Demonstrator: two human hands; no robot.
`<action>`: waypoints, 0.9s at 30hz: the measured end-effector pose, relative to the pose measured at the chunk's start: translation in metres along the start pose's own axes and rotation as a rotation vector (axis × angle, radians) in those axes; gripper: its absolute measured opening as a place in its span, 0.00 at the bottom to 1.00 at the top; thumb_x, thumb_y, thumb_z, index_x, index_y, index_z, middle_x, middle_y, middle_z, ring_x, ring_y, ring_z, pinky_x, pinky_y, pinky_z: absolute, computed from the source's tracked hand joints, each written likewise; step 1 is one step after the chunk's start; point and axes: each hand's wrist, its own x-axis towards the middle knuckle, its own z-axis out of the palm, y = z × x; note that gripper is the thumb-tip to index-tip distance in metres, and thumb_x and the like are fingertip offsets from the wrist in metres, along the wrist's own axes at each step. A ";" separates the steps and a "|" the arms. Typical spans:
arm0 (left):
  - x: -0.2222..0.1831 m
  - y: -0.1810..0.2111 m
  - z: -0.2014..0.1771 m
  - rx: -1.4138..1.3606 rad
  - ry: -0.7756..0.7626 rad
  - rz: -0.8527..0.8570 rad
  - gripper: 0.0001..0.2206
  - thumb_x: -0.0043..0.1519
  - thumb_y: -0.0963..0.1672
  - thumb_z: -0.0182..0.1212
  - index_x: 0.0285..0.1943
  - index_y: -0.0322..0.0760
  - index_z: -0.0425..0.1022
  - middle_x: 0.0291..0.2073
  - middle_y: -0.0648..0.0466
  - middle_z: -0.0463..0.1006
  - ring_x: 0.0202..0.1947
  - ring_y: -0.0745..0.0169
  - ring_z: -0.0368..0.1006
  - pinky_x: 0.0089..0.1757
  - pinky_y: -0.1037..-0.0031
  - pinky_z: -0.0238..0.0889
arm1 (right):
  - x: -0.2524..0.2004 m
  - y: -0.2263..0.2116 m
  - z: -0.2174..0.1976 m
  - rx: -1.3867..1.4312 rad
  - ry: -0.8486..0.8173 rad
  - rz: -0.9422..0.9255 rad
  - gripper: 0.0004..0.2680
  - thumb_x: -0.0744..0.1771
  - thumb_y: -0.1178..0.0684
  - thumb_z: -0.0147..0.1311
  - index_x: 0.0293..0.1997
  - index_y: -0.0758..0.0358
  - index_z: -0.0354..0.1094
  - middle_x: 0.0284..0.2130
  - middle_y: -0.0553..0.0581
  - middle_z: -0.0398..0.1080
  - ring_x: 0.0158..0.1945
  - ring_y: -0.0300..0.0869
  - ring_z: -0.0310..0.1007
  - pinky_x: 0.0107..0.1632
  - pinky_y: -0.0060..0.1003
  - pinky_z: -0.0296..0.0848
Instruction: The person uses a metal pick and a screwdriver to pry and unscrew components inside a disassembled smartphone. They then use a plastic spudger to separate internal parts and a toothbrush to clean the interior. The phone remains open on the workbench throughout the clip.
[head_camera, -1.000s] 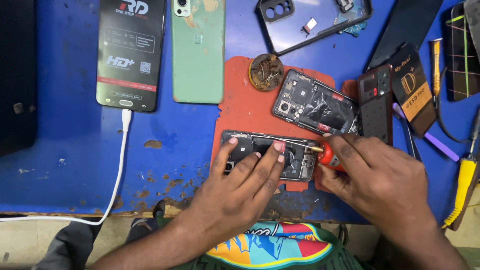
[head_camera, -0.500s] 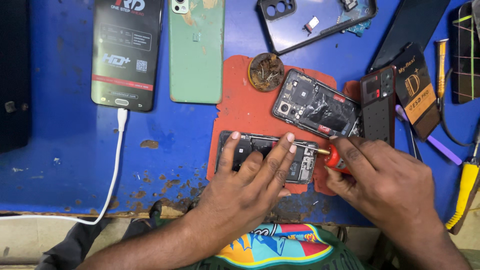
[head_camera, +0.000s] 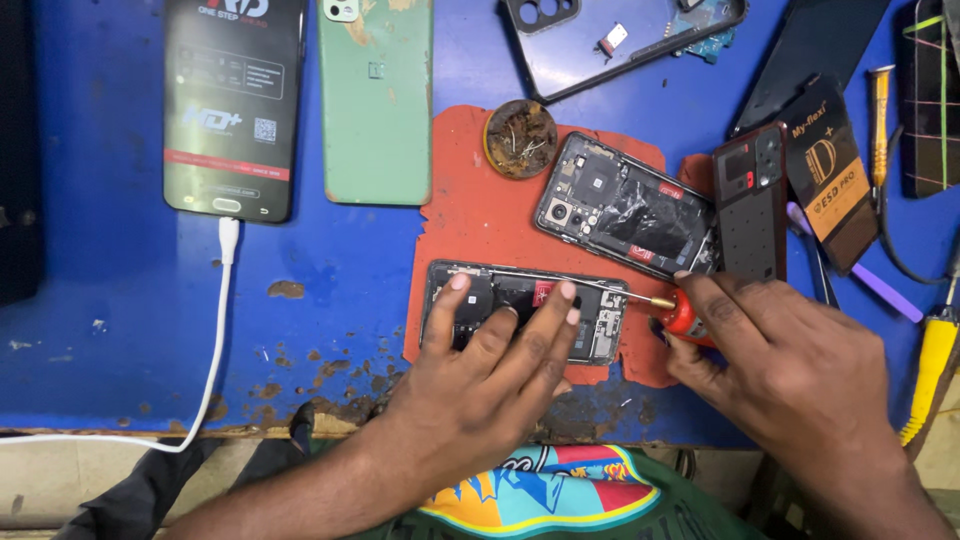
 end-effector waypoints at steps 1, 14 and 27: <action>-0.001 0.000 0.000 -0.019 0.015 0.005 0.20 0.71 0.49 0.54 0.66 0.31 0.74 0.70 0.44 0.66 0.53 0.52 0.70 0.61 0.39 0.50 | -0.001 0.001 0.000 -0.007 -0.023 0.010 0.19 0.57 0.46 0.69 0.50 0.60 0.77 0.28 0.51 0.70 0.32 0.42 0.73 0.33 0.38 0.71; -0.003 -0.003 0.001 -0.017 0.000 0.027 0.19 0.66 0.45 0.54 0.64 0.32 0.75 0.60 0.47 0.71 0.55 0.54 0.68 0.61 0.36 0.47 | -0.010 0.009 -0.003 -0.070 0.055 -0.001 0.17 0.59 0.46 0.69 0.46 0.64 0.76 0.34 0.55 0.75 0.34 0.43 0.75 0.36 0.37 0.72; -0.004 -0.003 0.002 -0.011 -0.006 0.027 0.18 0.67 0.45 0.53 0.64 0.32 0.75 0.60 0.47 0.71 0.55 0.55 0.68 0.62 0.35 0.46 | -0.005 0.006 -0.002 -0.047 0.070 -0.035 0.16 0.59 0.47 0.66 0.47 0.63 0.76 0.34 0.54 0.75 0.34 0.43 0.75 0.35 0.37 0.71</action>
